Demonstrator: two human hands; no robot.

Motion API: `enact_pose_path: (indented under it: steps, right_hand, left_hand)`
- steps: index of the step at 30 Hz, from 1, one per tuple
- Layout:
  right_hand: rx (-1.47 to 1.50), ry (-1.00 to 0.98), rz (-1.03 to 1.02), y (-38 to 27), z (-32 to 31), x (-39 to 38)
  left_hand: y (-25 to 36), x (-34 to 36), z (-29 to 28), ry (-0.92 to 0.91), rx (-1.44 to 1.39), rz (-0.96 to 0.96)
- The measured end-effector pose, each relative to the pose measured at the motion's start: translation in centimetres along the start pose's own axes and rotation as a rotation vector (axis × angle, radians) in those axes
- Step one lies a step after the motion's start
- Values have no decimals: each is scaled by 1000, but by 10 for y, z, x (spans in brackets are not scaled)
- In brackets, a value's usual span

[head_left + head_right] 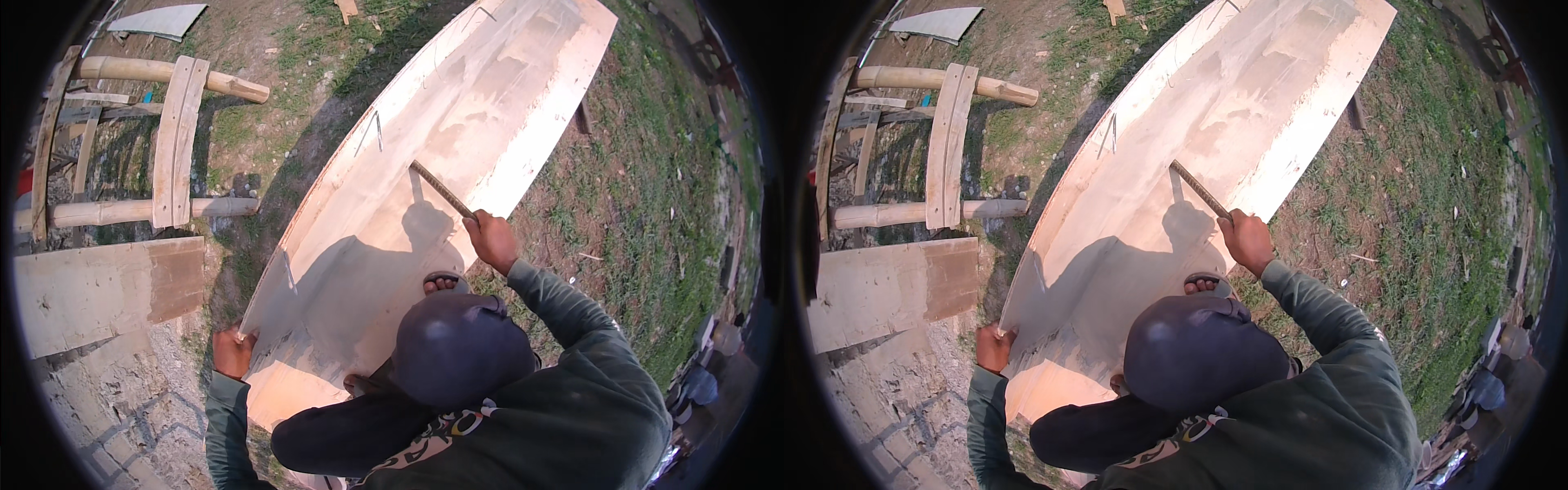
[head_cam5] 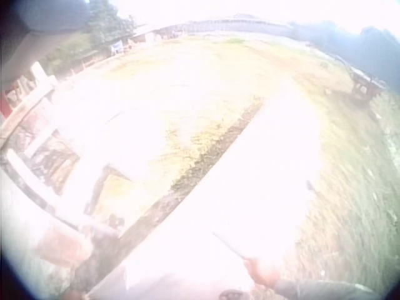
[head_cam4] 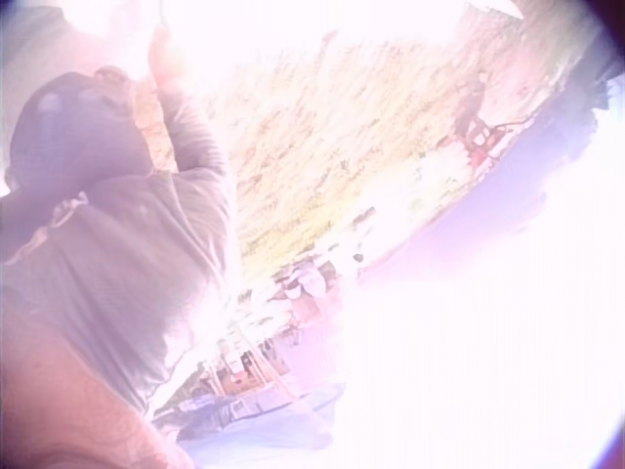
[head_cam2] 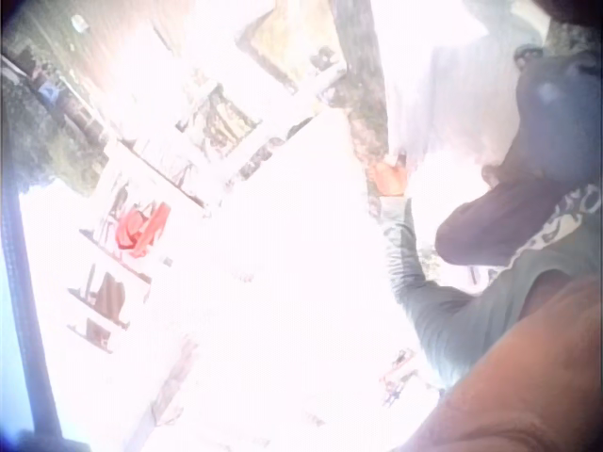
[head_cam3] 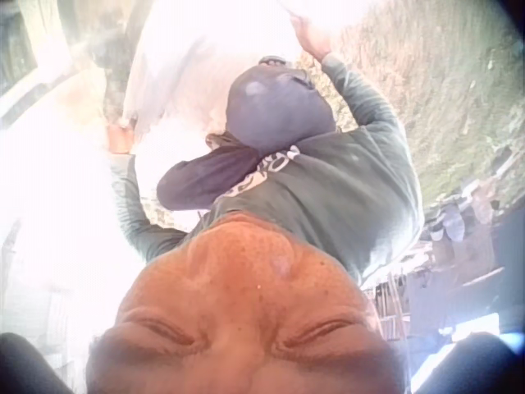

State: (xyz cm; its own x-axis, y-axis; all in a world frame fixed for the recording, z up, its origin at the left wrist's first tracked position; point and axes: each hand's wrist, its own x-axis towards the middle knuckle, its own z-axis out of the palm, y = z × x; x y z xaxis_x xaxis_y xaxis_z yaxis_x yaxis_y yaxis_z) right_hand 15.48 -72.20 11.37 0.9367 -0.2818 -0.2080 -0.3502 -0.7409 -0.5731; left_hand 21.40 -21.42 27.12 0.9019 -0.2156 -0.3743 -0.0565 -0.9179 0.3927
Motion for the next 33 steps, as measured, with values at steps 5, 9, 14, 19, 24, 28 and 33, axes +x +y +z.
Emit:
enact_pose_path:
  steps: [5, 9, 14, 19, 24, 28, 33]
  right_hand:
    - [60, -5, 6, 32, 22, -15]
    - [66, 3, 57, 57, 56, -33]
    - [129, 12, 161, 10, -21, -27]
    - [97, 92, 222, 15, -74, 41]
    - [148, 134, 221, 0, -46, 89]
    - [317, 278, 271, -3, 40, 54]
    - [416, 302, 244, -3, 29, 47]
  left_hand:
    - [33, -3, -31, -111, -86, -73]
    - [32, -14, -39, 42, -209, -9]
    - [37, -18, -42, 20, -81, -45]
    - [37, -15, -36, 57, -85, -4]
    - [54, -14, -42, 25, -29, 8]
    - [34, -12, -40, 82, -126, 49]
    - [44, -10, -54, 62, -160, 4]
